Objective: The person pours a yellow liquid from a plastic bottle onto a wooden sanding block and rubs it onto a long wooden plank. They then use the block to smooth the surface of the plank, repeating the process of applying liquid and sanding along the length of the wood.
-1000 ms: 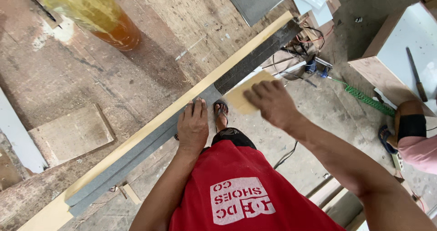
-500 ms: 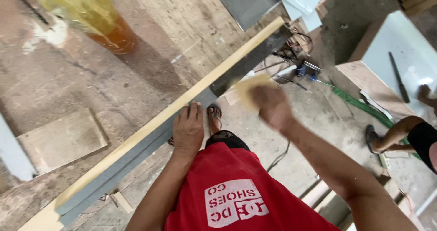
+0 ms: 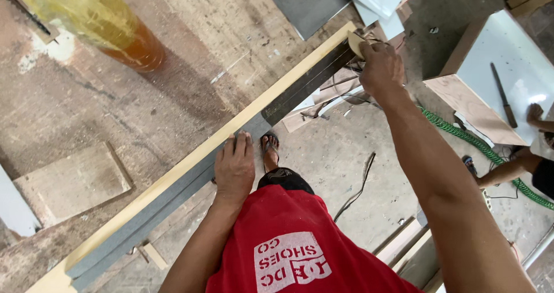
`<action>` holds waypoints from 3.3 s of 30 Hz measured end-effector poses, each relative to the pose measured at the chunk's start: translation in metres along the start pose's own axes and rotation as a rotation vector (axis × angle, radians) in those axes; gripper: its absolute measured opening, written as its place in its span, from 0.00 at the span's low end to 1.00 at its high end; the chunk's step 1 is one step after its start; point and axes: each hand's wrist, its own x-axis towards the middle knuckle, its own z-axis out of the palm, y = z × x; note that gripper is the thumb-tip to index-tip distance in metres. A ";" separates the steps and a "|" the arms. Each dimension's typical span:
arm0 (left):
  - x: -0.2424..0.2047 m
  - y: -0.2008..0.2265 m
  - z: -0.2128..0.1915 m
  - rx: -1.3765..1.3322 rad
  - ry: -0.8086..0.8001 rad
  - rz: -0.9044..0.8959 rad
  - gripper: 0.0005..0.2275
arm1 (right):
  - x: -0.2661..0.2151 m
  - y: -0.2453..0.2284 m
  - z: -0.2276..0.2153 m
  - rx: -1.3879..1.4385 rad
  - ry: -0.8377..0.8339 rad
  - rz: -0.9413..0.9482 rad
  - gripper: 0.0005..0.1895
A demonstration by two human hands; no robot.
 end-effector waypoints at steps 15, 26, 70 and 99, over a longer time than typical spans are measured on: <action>-0.007 -0.001 0.011 0.017 0.009 -0.020 0.13 | -0.138 -0.175 -0.066 0.141 -0.106 -0.444 0.24; -0.060 -0.038 -0.021 0.046 0.031 -0.040 0.10 | -0.175 -0.219 -0.082 0.040 0.015 -0.529 0.24; -0.068 -0.038 -0.018 0.052 0.069 -0.097 0.11 | -0.203 -0.204 -0.042 0.212 0.293 -0.758 0.23; -0.066 -0.041 -0.022 0.048 0.126 -0.082 0.10 | -0.152 -0.192 -0.007 0.089 0.449 -0.618 0.29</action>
